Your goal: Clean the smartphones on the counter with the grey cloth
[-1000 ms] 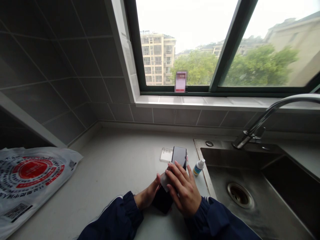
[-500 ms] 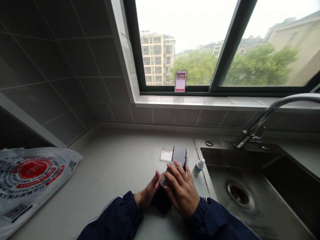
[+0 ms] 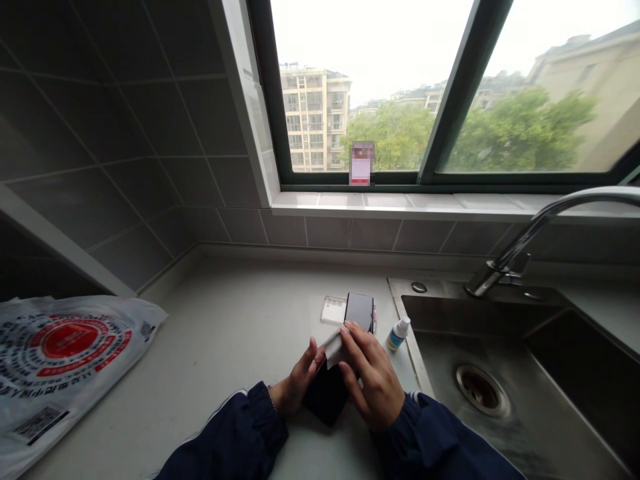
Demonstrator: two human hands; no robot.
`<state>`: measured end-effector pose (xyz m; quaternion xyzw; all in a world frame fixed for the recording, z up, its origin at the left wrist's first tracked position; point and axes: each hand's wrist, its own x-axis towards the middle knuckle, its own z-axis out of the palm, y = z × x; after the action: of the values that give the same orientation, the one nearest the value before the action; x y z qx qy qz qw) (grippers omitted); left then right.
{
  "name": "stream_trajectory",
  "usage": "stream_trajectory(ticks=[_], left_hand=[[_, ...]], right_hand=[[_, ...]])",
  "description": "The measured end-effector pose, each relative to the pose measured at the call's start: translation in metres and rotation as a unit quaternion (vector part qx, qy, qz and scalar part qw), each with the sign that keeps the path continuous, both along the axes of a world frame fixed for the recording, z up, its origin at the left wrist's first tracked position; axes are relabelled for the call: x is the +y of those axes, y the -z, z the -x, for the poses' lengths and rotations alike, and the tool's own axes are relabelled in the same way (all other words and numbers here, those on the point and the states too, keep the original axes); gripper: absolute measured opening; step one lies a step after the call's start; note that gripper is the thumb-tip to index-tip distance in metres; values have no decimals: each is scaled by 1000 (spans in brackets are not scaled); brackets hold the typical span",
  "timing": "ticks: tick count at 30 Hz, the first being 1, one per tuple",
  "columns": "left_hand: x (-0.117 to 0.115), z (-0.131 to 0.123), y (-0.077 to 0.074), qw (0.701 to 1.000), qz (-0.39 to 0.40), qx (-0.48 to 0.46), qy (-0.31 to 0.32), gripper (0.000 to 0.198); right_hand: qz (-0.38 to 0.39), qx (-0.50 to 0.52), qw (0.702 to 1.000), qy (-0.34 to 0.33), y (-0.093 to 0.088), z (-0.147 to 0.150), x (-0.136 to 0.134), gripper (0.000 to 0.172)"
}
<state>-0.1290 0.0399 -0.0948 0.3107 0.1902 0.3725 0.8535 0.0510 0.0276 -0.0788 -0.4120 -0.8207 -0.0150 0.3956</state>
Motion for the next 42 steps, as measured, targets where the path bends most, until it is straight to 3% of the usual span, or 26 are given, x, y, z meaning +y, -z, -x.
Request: stream_trajectory(ticks=[5, 13, 20, 26, 34, 42], left_hand=[[2, 1, -5, 999, 24, 10, 30, 73], [6, 0, -14, 997, 22, -55, 39, 73], [7, 3, -20, 993, 59, -100, -11, 67], [10, -1, -19, 986, 66, -120, -99, 67], [12, 1, -21, 986, 69, -110, -106, 68], [13, 4, -19, 982, 88, -126, -108, 72]], right_hand=[[3, 34, 999, 5, 0, -2, 0, 54], [32, 104, 994, -9, 2, -7, -3, 54], [35, 25, 999, -2, 15, -1, -7, 61], [41, -34, 998, -37, 15, 6, -16, 64], [25, -62, 997, -35, 18, 9, -20, 62], [-5, -152, 987, -48, 17, 14, -25, 58]])
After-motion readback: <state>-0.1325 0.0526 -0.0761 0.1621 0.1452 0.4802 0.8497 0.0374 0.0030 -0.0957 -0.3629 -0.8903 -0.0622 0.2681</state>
